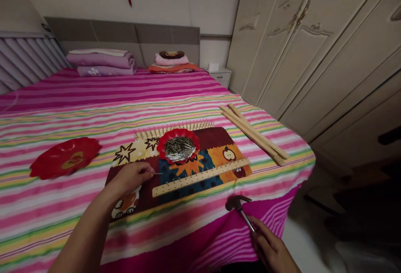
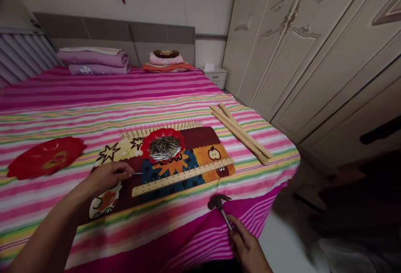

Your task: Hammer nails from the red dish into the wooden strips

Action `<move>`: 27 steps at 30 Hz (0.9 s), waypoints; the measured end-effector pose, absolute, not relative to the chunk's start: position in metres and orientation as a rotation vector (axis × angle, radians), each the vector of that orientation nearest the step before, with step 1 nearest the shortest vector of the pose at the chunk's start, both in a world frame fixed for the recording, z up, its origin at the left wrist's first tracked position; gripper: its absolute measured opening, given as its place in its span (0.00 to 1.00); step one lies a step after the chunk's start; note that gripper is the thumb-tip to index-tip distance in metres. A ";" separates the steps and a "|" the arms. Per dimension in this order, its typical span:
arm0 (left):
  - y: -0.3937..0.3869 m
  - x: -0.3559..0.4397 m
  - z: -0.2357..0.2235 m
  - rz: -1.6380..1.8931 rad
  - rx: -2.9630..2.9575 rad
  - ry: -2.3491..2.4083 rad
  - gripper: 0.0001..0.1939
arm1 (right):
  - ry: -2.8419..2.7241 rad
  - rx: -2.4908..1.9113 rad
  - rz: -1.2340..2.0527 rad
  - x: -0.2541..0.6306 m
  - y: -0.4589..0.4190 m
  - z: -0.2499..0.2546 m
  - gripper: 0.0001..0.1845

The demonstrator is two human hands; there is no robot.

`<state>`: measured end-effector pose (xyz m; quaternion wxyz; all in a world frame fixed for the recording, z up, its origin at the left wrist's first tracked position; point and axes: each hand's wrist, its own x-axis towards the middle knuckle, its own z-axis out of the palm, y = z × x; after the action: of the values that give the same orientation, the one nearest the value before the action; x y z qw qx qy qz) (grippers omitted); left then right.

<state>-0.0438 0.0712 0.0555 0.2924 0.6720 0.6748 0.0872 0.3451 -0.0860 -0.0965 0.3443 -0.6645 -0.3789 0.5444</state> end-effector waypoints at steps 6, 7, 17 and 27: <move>0.049 -0.036 0.039 0.090 1.711 1.828 0.08 | -0.931 -1.733 1.416 0.345 -0.086 -0.095 0.35; 0.048 -0.033 0.039 0.068 1.721 1.844 0.08 | -0.927 -1.735 1.409 0.345 -0.087 -0.095 0.35; 0.052 -0.026 0.042 -0.015 1.791 1.948 0.07 | -0.975 -1.734 1.349 0.349 -0.089 -0.105 0.34; 0.054 -0.010 0.033 0.229 1.732 1.982 0.06 | -1.044 -1.736 1.312 0.352 -0.090 -0.105 0.34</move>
<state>-0.0098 0.0541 0.0333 0.2472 0.6351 0.7270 0.0839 0.3518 -0.0905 -0.1055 0.3562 -0.6721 -0.4041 0.5080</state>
